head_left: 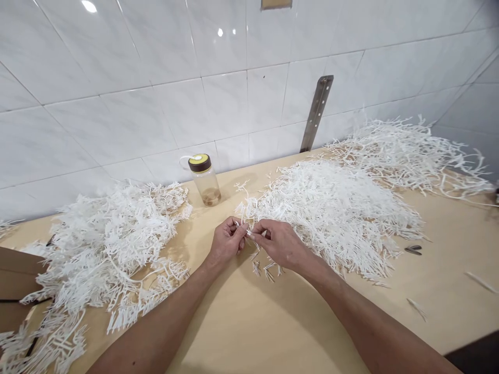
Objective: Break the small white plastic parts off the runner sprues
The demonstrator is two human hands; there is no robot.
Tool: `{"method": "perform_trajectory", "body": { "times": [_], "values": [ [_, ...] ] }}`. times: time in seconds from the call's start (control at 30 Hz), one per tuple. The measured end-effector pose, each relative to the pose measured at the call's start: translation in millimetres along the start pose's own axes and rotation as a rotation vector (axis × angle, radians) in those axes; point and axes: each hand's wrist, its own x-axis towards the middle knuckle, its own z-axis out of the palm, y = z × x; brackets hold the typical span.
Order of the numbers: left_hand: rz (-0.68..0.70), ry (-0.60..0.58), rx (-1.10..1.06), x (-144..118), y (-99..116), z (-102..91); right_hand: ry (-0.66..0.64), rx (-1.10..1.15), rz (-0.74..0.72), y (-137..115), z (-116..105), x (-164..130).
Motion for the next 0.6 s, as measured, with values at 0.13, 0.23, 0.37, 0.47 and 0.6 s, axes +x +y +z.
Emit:
{"method": "perform_trajectory", "body": {
  "times": [0.13, 0.23, 0.37, 0.47, 0.6],
  "values": [
    [0.002, 0.005, 0.007, 0.9, -2.4, -0.5, 0.006, 0.005, -0.013, -1.2, -0.5, 0.7],
    [0.008, 0.008, 0.022, 0.6, -3.4, -0.5, -0.008, 0.010, 0.005, -0.5, -0.4, 1.5],
    [0.015, 0.000, 0.034, -0.3, -3.3, 0.0, -0.042, 0.055, 0.017, 1.8, -1.7, 3.1],
    [0.020, -0.007, 0.046, -0.4, -3.3, 0.2, -0.070, 0.094, 0.054, 0.9, -3.2, 3.8],
    [0.018, -0.002, 0.058, -0.7, -2.9, 0.0, -0.074, 0.084, 0.089, -3.1, -3.3, 3.4]
  ]
}}
